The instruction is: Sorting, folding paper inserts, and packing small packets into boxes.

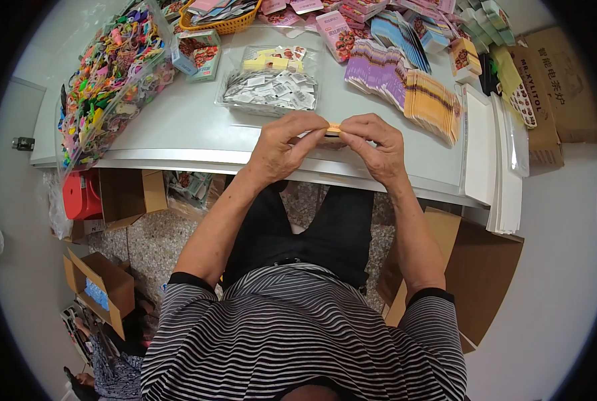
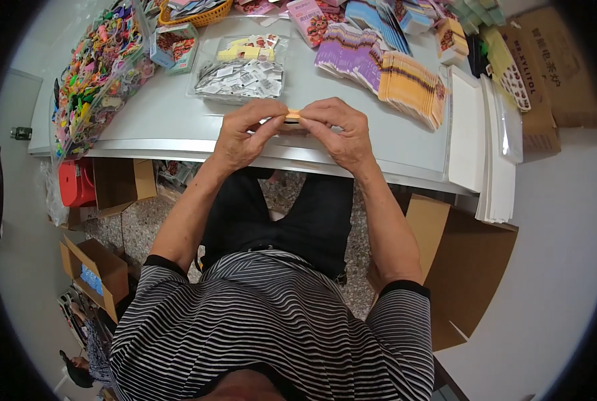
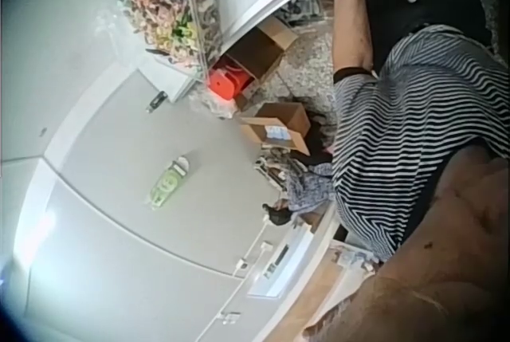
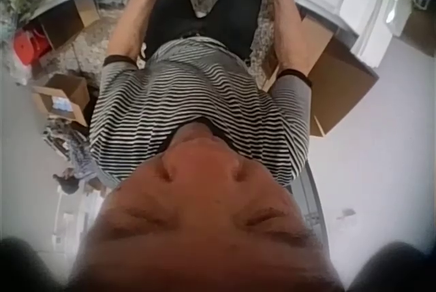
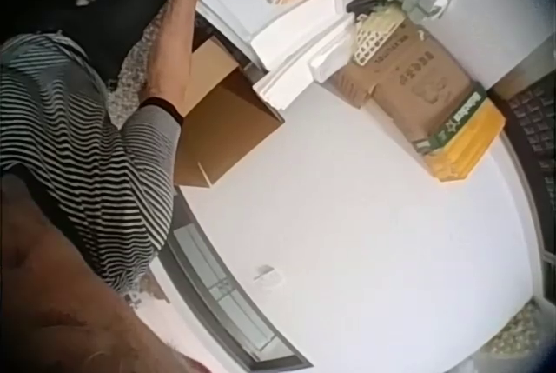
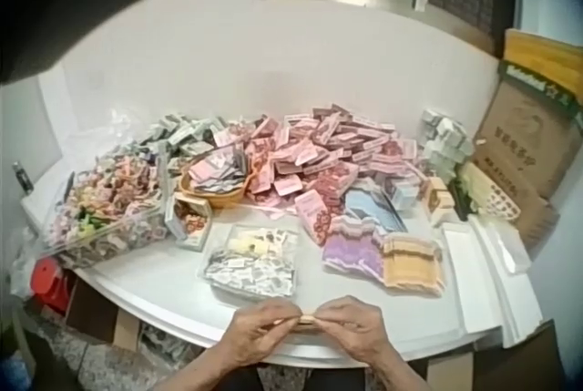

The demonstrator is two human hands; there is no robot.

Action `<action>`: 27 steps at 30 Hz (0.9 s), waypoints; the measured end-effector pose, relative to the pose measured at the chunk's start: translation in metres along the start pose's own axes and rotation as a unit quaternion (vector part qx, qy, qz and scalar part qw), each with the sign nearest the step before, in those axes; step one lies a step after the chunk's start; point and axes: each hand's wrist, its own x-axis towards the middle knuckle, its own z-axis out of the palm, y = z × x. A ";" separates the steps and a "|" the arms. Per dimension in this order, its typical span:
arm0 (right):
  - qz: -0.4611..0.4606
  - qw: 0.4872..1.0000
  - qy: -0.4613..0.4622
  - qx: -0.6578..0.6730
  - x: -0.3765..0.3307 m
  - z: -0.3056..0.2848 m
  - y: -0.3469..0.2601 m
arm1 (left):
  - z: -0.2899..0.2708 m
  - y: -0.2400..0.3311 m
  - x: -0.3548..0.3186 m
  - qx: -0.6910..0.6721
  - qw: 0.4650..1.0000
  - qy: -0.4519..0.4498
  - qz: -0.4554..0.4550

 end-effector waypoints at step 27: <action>0.039 0.989 0.132 -0.048 -0.025 0.030 0.023 | 0.016 -0.019 -0.003 0.066 0.992 0.071 0.075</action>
